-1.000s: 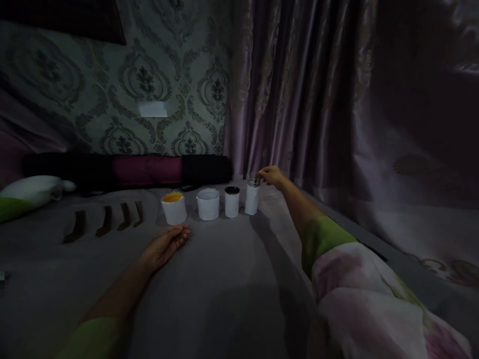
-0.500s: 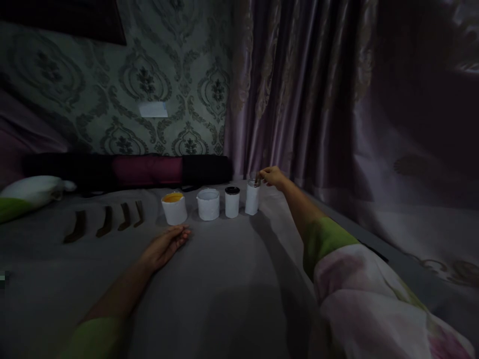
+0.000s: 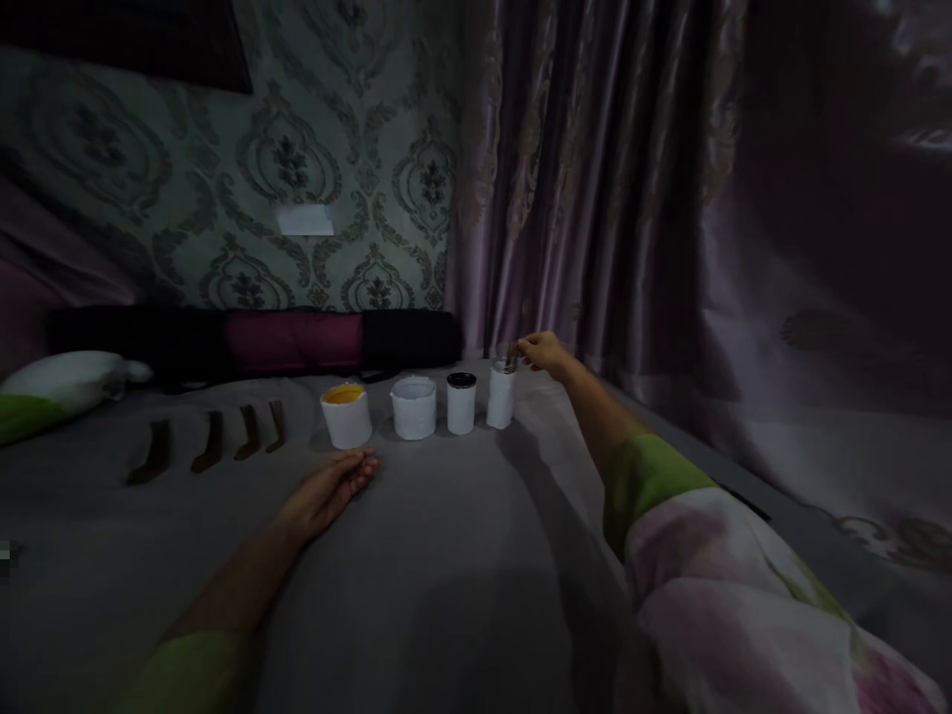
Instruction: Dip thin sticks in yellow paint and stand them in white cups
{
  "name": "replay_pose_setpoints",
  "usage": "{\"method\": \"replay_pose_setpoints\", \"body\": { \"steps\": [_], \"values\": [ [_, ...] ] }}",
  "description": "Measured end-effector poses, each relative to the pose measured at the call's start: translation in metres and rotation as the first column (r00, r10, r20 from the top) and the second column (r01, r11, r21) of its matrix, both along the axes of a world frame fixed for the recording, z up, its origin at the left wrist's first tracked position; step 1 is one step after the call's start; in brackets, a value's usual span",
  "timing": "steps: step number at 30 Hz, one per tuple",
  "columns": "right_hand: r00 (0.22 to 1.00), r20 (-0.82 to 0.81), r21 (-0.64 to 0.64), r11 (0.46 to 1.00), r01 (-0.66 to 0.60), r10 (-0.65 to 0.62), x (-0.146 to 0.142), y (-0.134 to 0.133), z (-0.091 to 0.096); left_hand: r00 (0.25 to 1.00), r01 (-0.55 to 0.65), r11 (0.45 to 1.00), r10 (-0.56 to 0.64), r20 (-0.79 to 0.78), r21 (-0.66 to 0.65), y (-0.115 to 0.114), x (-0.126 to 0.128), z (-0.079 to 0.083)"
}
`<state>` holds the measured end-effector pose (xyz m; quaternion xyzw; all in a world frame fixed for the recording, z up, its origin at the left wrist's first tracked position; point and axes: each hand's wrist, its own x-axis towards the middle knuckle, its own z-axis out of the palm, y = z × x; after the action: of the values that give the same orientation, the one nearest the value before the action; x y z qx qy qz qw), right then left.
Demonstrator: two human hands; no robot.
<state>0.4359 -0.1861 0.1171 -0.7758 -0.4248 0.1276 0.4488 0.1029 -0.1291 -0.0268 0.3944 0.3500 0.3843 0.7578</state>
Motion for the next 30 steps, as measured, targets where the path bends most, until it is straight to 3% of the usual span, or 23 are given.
{"method": "replay_pose_setpoints", "body": {
  "steps": [30],
  "values": [
    [0.995, -0.039, 0.117, 0.989, 0.091, -0.087, -0.0004, -0.0017, 0.0027, 1.0, -0.011, 1.0, 0.011, -0.002, -0.01, 0.0012, -0.0002, -0.0015]
  ]
}}
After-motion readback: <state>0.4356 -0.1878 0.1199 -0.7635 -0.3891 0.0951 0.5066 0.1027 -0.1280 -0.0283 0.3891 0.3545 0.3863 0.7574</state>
